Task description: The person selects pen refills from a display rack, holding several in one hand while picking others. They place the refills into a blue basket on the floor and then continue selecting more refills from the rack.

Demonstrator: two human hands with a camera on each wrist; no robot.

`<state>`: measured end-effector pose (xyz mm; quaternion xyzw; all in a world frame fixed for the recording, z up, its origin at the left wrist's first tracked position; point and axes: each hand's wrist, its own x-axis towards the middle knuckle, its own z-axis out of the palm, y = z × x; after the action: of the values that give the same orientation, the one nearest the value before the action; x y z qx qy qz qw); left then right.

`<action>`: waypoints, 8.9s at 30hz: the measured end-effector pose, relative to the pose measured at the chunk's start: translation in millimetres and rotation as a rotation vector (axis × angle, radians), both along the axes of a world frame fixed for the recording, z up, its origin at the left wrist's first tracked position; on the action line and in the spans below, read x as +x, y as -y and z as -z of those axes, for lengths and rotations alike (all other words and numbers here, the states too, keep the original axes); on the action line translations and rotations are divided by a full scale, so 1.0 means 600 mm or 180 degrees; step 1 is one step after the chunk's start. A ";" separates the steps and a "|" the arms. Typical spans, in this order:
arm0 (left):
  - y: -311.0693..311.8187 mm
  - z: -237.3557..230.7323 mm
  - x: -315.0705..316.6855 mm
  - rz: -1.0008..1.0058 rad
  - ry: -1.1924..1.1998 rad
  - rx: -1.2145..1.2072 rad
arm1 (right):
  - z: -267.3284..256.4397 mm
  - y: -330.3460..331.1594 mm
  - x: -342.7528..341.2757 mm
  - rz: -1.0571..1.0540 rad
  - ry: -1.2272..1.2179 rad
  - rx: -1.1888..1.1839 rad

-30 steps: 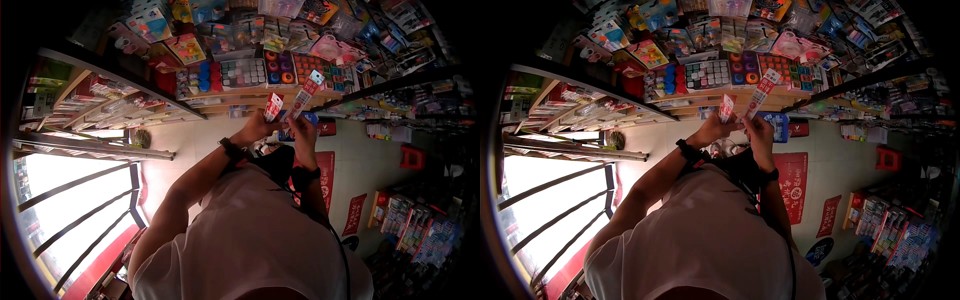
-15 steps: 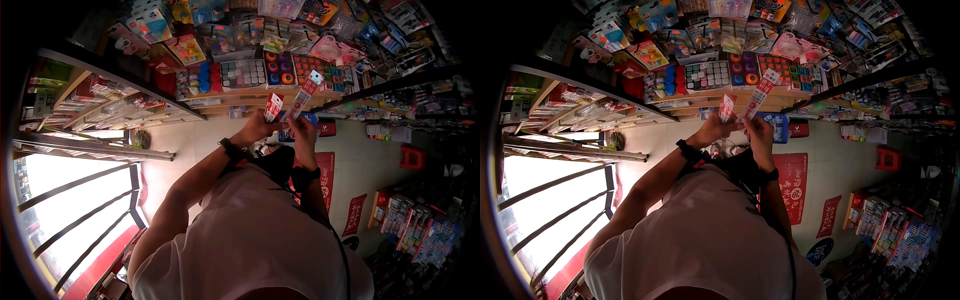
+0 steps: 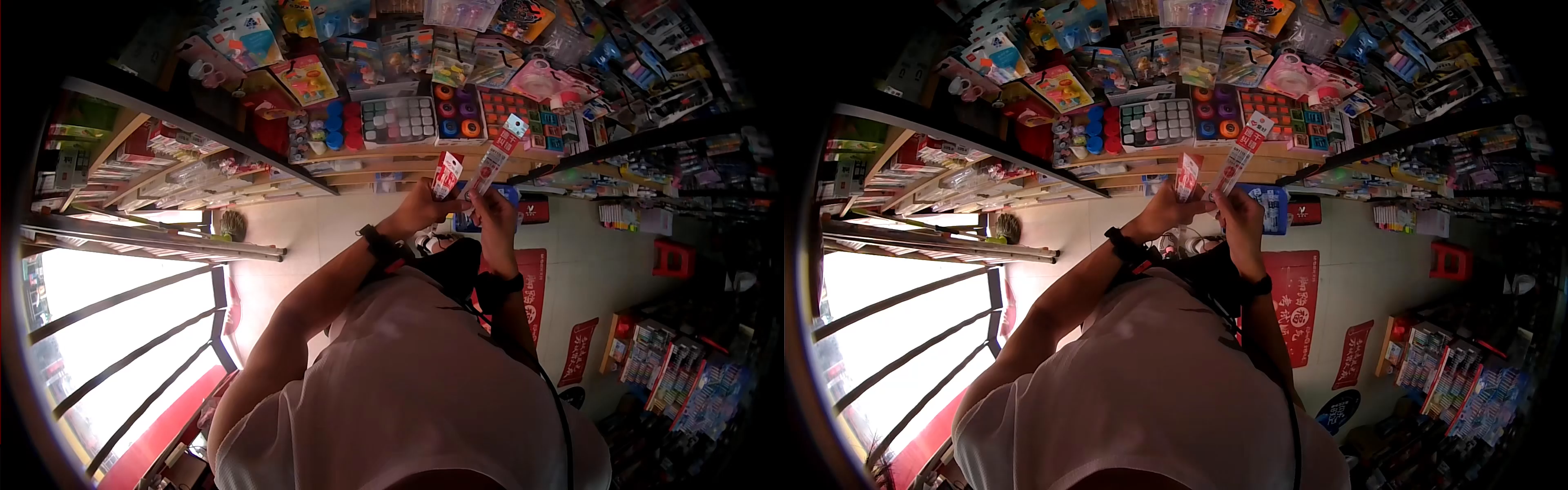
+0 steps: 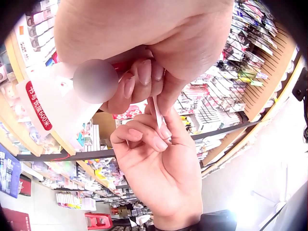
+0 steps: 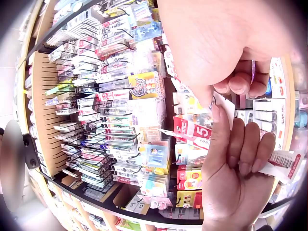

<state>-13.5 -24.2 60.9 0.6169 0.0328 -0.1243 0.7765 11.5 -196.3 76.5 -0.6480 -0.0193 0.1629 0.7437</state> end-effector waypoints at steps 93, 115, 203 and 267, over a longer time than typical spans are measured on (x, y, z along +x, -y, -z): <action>-0.087 -0.291 0.078 -0.1189 0.1574 0.0220 | -0.325 -0.124 0.160 -0.0871 0.1713 0.0050; -0.103 -0.204 0.044 -0.0989 0.1325 0.0967 | -0.258 -0.113 0.158 -0.0744 0.1782 -0.0384; -0.077 0.006 0.007 -0.0471 0.0288 0.0792 | -0.391 0.076 0.281 0.0700 0.1945 0.0425; -0.061 0.039 0.036 -0.0266 0.0220 -0.1088 | -0.155 0.024 0.154 0.1032 0.2489 -0.0341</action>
<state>8.1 12.2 37.8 0.4779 0.0100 -0.0744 0.8752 104.0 -210.8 169.6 -0.6934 -0.1892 -0.2133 0.6617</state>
